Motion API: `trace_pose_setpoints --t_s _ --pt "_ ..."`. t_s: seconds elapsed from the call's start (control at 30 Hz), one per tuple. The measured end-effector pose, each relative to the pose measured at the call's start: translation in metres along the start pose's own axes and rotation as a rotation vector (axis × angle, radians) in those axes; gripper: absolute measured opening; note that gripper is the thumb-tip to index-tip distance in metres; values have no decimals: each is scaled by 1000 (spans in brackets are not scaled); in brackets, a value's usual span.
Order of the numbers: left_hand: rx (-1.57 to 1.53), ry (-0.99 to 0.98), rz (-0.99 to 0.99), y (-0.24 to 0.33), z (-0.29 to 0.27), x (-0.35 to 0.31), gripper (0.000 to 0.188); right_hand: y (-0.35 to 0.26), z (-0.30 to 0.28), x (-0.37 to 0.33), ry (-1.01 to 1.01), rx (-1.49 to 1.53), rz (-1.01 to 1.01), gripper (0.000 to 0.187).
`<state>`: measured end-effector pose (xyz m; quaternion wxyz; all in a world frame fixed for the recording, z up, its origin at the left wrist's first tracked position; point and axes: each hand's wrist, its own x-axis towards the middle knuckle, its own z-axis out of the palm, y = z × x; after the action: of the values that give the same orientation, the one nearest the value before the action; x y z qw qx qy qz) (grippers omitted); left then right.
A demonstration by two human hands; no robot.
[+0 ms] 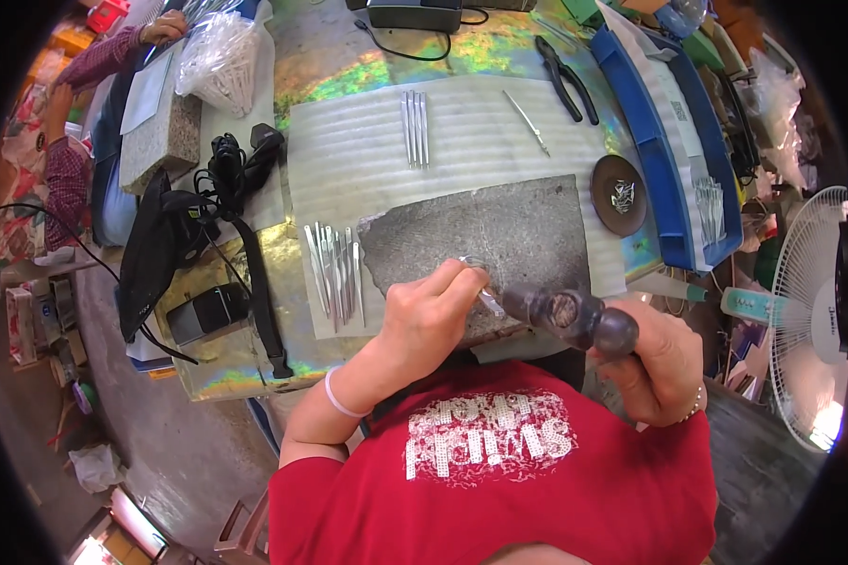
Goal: Shaping and hammering small metal components on a stone anvil block.
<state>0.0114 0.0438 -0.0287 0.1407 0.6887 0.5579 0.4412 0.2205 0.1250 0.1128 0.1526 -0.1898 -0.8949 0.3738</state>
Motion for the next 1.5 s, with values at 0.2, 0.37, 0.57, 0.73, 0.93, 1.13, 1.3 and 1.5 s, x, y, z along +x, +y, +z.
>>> trace_pose_setpoints --t_s 0.2,0.37,0.57,0.73,0.93,1.13,1.3,1.5 --pt "24 -73 -71 3 -1 0 24 2 7 -1 -9 -142 -79 54" --pt "21 -2 -20 2 1 3 18 -1 12 -2 45 -135 -34 47" --pt "7 -4 -19 2 1 3 18 0 7 0 -41 -178 -96 55" --pt "8 -69 -68 4 -4 2 25 -9 -4 3 -142 -330 -78 53" --pt "0 -14 -42 4 -3 5 18 -9 4 2 -34 -249 0 51" --pt "2 -53 -58 8 -11 7 18 -14 -2 -6 125 -257 95 48" --pt "-1334 182 -612 23 -36 7 10 48 43 -5 221 -213 195 47" --pt "-1639 239 -706 31 -33 4 14 87 66 -3 231 -476 235 44"
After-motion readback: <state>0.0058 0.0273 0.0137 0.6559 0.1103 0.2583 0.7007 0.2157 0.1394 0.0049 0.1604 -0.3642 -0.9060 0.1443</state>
